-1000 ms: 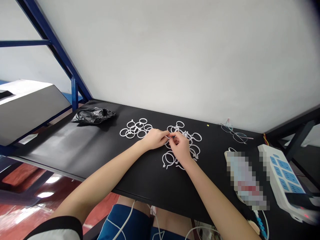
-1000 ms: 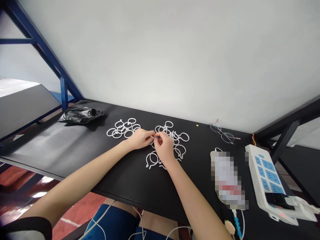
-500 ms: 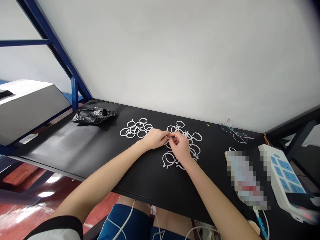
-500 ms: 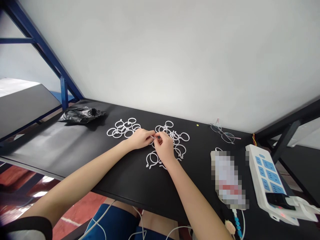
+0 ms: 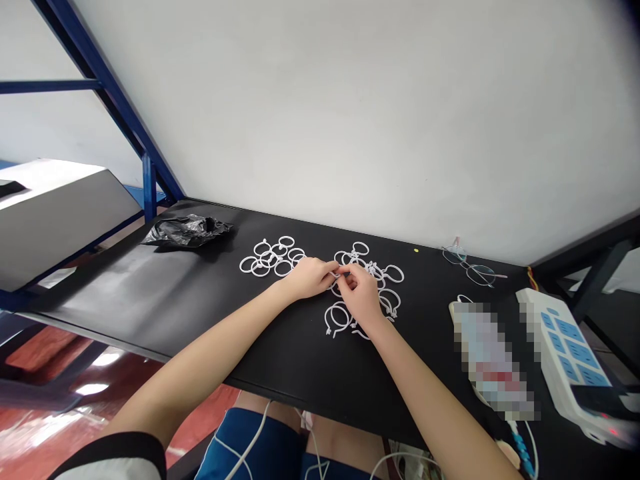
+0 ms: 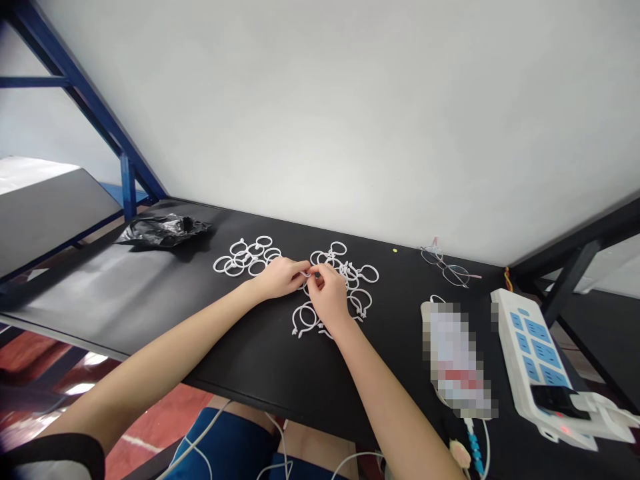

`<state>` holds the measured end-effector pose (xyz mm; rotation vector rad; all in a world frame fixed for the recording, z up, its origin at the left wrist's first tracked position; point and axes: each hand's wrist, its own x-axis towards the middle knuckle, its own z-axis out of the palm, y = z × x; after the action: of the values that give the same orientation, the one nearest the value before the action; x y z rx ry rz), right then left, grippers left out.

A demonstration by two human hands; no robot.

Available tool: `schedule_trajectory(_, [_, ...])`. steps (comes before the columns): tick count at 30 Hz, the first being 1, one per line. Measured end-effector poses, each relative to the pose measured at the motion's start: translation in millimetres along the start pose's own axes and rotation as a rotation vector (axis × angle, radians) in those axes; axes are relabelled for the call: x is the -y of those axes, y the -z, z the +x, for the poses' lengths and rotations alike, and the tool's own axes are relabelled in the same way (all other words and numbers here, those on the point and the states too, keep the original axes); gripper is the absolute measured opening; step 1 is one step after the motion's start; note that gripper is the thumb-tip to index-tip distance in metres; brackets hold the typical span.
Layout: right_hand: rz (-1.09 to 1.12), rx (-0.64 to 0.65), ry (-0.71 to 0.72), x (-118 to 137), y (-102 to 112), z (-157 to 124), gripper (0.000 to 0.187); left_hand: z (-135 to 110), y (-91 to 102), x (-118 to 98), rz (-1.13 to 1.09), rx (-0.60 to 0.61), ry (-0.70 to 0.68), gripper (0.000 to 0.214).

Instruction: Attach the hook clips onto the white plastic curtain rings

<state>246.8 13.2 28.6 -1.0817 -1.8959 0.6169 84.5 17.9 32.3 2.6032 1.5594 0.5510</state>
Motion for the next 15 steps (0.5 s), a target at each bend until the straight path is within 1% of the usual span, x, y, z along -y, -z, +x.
schedule_trajectory(15, [0.005, -0.015, 0.004, -1.6, -1.1, 0.3, 0.013, 0.2, -1.0, 0.5, 0.000, -0.012, -0.009, 0.016])
